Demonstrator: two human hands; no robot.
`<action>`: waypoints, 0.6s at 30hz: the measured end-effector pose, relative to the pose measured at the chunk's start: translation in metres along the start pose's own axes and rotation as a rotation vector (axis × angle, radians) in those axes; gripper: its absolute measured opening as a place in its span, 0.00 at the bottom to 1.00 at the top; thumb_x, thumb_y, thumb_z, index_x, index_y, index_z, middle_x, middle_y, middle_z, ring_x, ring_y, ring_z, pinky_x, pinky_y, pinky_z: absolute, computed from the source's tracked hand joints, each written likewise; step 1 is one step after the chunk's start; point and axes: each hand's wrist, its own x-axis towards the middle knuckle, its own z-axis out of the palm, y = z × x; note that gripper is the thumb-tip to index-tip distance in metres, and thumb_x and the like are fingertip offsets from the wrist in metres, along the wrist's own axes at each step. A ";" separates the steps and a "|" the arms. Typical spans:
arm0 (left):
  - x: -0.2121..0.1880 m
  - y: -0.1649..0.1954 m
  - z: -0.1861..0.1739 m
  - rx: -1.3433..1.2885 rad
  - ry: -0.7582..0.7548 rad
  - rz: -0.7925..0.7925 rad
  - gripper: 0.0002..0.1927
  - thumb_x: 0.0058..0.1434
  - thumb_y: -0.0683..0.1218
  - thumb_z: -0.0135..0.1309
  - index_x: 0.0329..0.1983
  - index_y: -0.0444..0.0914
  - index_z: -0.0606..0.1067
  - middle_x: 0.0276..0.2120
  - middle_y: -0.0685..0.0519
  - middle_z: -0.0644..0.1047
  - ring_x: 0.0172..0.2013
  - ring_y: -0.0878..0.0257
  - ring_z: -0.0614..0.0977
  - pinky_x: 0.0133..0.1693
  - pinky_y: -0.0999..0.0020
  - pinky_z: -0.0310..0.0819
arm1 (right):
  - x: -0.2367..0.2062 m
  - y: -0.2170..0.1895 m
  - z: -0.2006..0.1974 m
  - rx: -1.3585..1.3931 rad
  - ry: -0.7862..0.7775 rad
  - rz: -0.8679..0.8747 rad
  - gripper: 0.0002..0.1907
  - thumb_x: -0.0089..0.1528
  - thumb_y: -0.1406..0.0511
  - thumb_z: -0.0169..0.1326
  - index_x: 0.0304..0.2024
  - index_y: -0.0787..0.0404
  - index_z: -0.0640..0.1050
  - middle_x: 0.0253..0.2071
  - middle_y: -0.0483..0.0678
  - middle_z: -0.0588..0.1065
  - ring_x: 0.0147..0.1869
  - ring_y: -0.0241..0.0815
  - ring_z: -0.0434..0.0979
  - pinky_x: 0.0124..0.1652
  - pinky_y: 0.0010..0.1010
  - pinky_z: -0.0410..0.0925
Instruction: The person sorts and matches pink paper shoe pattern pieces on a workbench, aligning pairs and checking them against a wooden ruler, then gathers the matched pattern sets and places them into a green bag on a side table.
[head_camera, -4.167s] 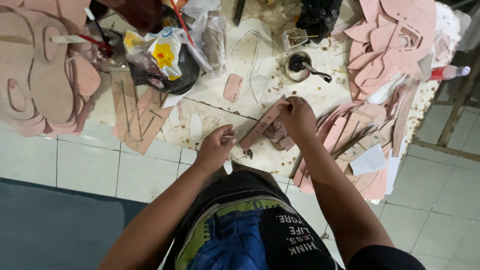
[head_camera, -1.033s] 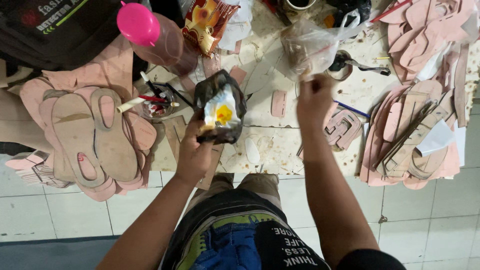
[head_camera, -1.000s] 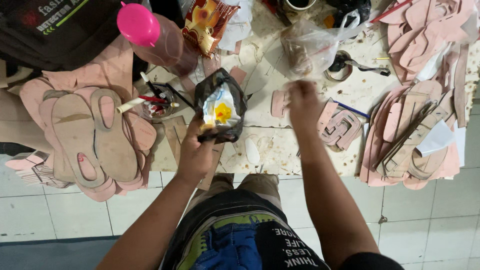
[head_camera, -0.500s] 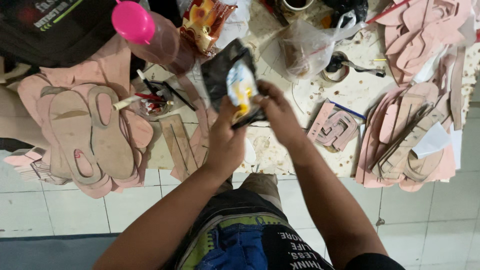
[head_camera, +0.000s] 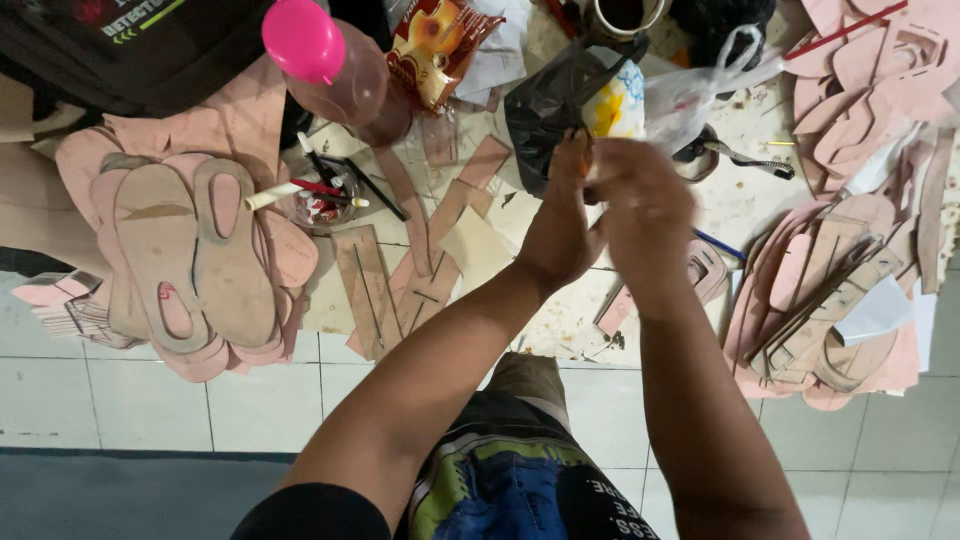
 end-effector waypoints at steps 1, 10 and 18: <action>-0.004 -0.005 0.000 0.101 -0.066 0.072 0.26 0.63 0.42 0.58 0.64 0.41 0.66 0.66 0.39 0.66 0.70 0.38 0.66 0.71 0.53 0.63 | 0.002 0.001 0.012 -0.092 -0.156 -0.140 0.14 0.65 0.72 0.50 0.53 0.69 0.78 0.54 0.54 0.78 0.54 0.45 0.81 0.49 0.33 0.72; -0.090 -0.003 -0.071 0.353 -0.506 -0.111 0.42 0.62 0.46 0.56 0.75 0.30 0.52 0.74 0.34 0.52 0.74 0.40 0.51 0.71 0.44 0.43 | 0.058 0.076 0.091 -0.150 -0.513 0.380 0.37 0.66 0.59 0.55 0.72 0.64 0.58 0.70 0.61 0.62 0.74 0.50 0.63 0.65 0.35 0.61; -0.119 -0.026 -0.158 0.666 -0.536 -0.391 0.45 0.61 0.49 0.56 0.74 0.29 0.48 0.74 0.34 0.44 0.74 0.39 0.44 0.70 0.48 0.39 | 0.082 0.059 0.146 -0.158 -0.286 0.160 0.39 0.62 0.61 0.60 0.70 0.69 0.60 0.61 0.61 0.73 0.56 0.46 0.79 0.52 0.36 0.73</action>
